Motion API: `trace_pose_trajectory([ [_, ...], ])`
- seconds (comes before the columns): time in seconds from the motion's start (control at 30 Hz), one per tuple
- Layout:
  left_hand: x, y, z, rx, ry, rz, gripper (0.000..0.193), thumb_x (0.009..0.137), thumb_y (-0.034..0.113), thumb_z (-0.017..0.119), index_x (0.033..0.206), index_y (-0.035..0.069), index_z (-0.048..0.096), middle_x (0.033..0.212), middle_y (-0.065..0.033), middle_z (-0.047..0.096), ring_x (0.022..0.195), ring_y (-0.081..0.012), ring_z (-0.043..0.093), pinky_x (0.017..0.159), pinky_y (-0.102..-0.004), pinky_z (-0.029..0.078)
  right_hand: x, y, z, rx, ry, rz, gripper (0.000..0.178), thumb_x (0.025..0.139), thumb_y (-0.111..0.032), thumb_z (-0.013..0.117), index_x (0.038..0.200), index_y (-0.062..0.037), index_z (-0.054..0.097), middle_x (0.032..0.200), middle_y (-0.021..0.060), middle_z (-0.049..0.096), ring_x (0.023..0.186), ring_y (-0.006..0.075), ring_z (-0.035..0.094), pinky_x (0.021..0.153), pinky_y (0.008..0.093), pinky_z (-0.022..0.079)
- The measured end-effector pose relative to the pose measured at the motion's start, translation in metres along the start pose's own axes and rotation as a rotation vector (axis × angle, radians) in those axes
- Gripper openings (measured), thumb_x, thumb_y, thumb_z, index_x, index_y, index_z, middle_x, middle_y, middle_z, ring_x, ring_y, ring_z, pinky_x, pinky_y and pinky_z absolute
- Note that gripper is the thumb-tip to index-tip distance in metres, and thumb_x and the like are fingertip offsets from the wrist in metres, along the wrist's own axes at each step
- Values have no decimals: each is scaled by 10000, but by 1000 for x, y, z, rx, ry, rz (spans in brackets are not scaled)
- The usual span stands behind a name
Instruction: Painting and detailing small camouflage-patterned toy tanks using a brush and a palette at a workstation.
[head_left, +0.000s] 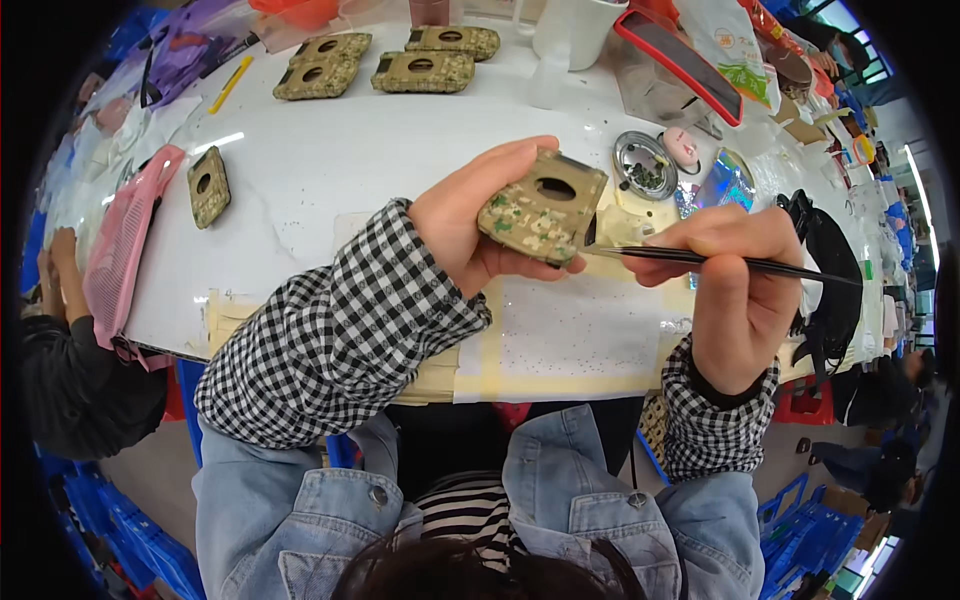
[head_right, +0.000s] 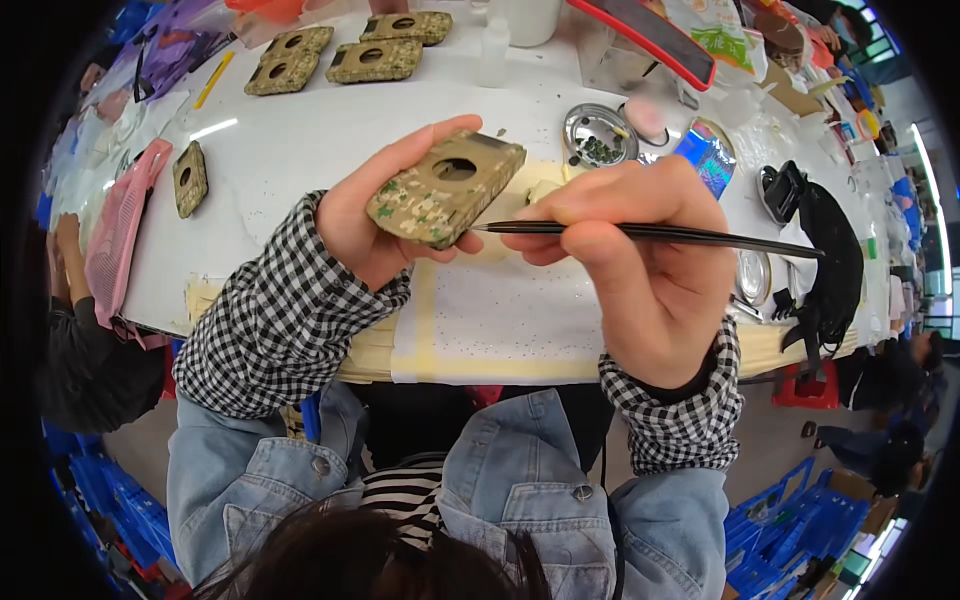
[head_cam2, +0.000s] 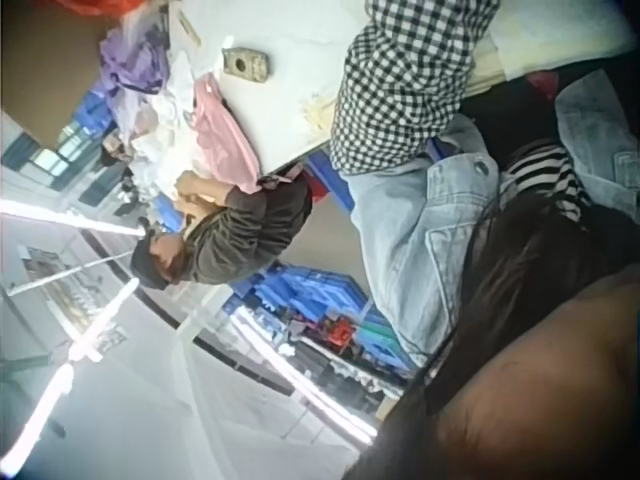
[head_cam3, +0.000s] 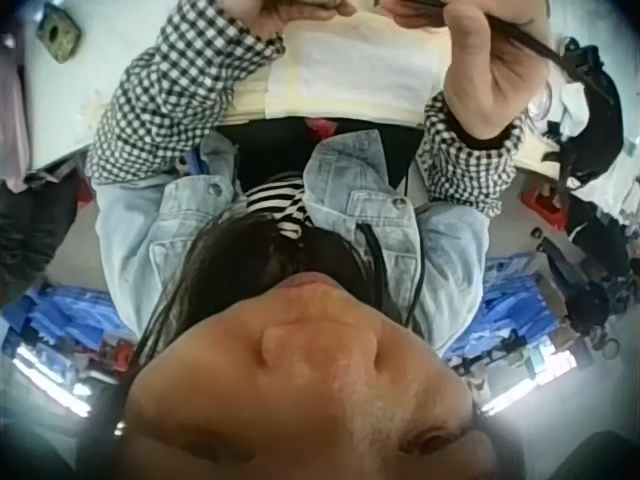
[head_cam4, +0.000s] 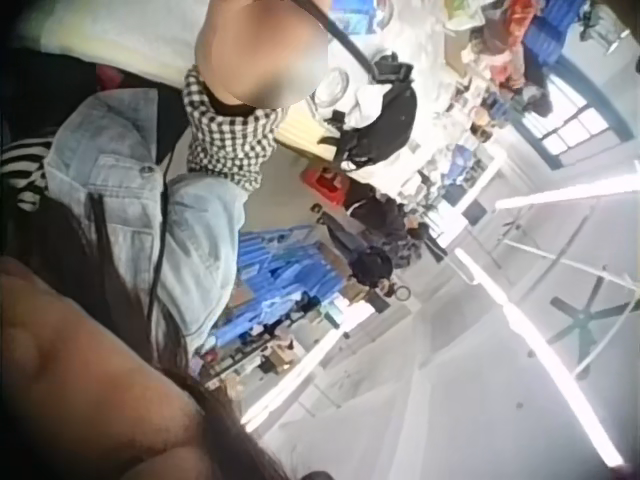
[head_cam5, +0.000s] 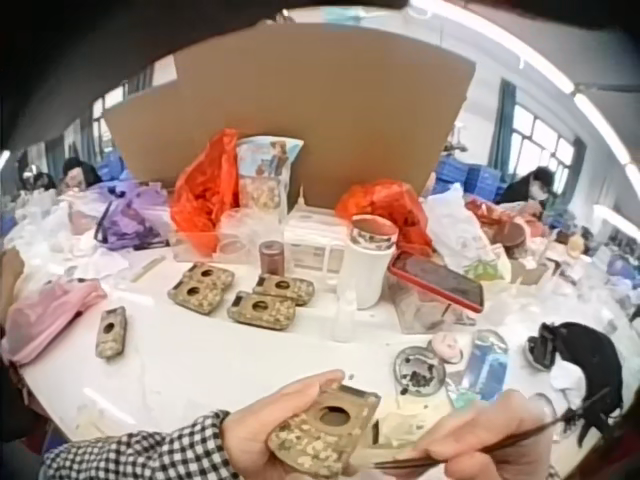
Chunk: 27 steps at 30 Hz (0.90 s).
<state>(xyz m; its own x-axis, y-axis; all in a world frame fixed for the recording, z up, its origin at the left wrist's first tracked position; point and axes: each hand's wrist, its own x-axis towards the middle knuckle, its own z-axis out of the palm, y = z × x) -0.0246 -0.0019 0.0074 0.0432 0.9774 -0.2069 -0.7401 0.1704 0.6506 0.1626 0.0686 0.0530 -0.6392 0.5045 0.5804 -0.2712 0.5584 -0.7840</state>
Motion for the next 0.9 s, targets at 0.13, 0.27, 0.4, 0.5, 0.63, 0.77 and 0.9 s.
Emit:
trace_pose_trajectory([
  [0.13, 1, -1, 1, 6, -23, -45, 479, 953, 338, 334, 1339, 55, 337, 1090, -157, 577, 651, -252, 643, 528, -277, 555, 4, 7, -1, 199, -60, 103, 90, 879, -24, 533, 929, 46, 508, 918, 149, 579, 810, 187, 627, 718, 262, 524],
  [0.27, -1, 0, 3, 31, -43, -75, 473, 954, 362, 325, 1326, 73, 373, 1064, -144, 587, 647, -242, 636, 522, -267, 547, 4, 9, 0, 228, -81, 131, 80, 876, -8, 531, 932, 45, 511, 920, 140, 578, 826, 173, 623, 730, 261, 524],
  [0.4, 0, -2, 2, 21, -33, -82, 470, 954, 368, 324, 1319, 79, 385, 1054, -142, 592, 645, -244, 635, 525, -269, 548, 5, 10, 3, 74, -87, 65, 126, 915, -100, 474, 928, 25, 462, 850, 196, 579, 731, 245, 638, 651, 303, 557],
  [0.5, 0, -1, 3, 5, -32, -93, 469, 954, 368, 323, 1320, 80, 381, 1043, -148, 595, 643, -249, 637, 520, -269, 548, 4, 11, 4, 70, -78, 67, 116, 914, -89, 472, 929, 25, 461, 852, 197, 579, 737, 248, 639, 654, 306, 558],
  [0.63, 0, -1, 2, -22, -35, -107, 468, 955, 367, 322, 1321, 81, 376, 1022, -162, 600, 635, -257, 641, 503, -265, 548, 3, 12, 2, 159, -78, 115, 95, 884, -40, 521, 923, 45, 507, 906, 156, 571, 801, 205, 630, 706, 280, 545],
  [0.77, 0, 0, 3, -22, -29, -112, 469, 955, 364, 321, 1323, 78, 369, 1010, -171, 603, 631, -264, 643, 497, -264, 553, 3, 13, 1, 182, -84, 124, 92, 869, -21, 550, 919, 55, 534, 930, 134, 567, 828, 182, 623, 729, 266, 536],
  [0.9, 1, -1, 0, -30, -51, -107, 469, 955, 360, 323, 1323, 74, 365, 1007, -173, 603, 637, -267, 644, 507, -267, 559, 3, 14, 0, 155, -95, 114, 95, 867, -22, 554, 921, 53, 535, 926, 133, 567, 819, 177, 619, 725, 264, 530],
])
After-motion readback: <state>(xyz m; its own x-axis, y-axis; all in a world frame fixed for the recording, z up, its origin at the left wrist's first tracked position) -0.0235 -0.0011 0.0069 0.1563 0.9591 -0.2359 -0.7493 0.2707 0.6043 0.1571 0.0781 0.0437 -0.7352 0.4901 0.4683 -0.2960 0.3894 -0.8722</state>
